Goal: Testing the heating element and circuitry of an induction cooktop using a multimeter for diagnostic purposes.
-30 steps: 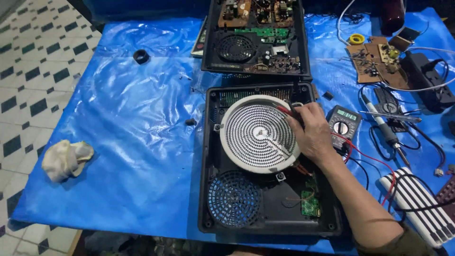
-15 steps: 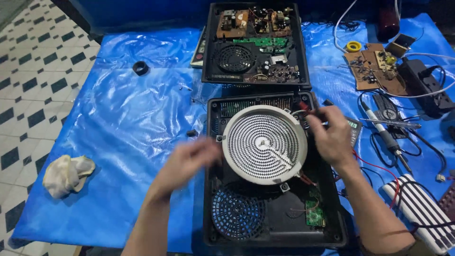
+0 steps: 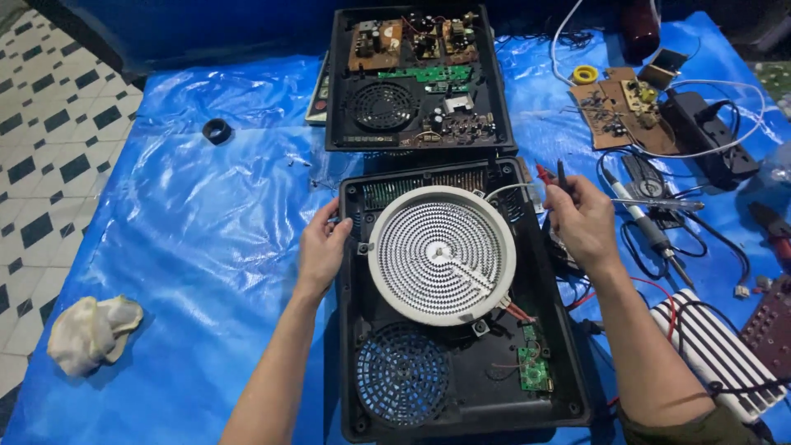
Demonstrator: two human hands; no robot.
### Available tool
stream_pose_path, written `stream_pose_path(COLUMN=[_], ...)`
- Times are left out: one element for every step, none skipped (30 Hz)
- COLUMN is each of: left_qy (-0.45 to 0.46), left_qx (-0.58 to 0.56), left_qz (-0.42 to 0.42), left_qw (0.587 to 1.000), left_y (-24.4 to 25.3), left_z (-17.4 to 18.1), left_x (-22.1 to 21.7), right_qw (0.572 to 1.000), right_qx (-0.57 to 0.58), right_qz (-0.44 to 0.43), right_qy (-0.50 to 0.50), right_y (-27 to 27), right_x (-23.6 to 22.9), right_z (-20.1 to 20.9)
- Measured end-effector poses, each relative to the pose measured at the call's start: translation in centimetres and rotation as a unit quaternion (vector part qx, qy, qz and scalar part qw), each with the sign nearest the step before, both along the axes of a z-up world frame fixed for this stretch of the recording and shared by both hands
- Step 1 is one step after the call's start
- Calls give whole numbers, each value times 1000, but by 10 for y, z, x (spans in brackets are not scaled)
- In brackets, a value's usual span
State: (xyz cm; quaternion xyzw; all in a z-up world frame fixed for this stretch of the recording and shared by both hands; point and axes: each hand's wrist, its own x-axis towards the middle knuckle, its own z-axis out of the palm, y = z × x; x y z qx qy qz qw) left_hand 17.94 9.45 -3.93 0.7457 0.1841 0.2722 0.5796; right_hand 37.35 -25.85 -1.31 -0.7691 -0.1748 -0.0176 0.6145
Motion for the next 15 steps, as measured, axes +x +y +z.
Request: stream_pose_path(left_qy=[2,-5,-13,-12,-14,-16,-16,-17,-17,-16,-16,-15,-15,12,39], left_qx=[0,-8,-16,-16,-20,-23,-23,-30,-37,-37,-33,-29,-29,-32,-33], left_qz=[-1,6,15,16,17,19,20,18,18,20,22,23,29,21,11], left_qw=[1000,1000,1000,1000,1000,999,999,999,999,999,999,999,999,999,999], left_y=[-6,-11,-15,-16,-15,-15,-16,-16,-16,-18,-20,-21,-21,-21,-20], left_z=[5,10,15,15,16,17,18,18,19,22,24,27,32,38,44], left_x=[0,1,1,1,1,1,2,2,1,2,1,0,-1,-2,-3], right_qw=[1000,1000,999,999,997,993,993,985,973,974,959,941,941,926,909], right_qx=[0,0,1,0,-47,-94,-95,-149,-203,-204,-253,-300,-300,-328,-355], right_qz=[-1,-18,-32,-32,-46,-60,-58,-70,-80,-77,-88,-98,-92,-95,-100], right_qy=[2,-5,-13,-12,-28,-44,-44,-57,-69,-69,-96,-124,-125,-159,-193], right_y=[-2,-4,-4,-10,-15,-19,-20,-21,-21,-25,-27,-29,-32,-35,-38], right_x=[3,6,10,17,25,32,33,33,33,41,49,57,59,61,62], right_z=[-3,-6,-9,-16,-23,-30,-30,-31,-32,-41,-50,-59,-63,-67,-71])
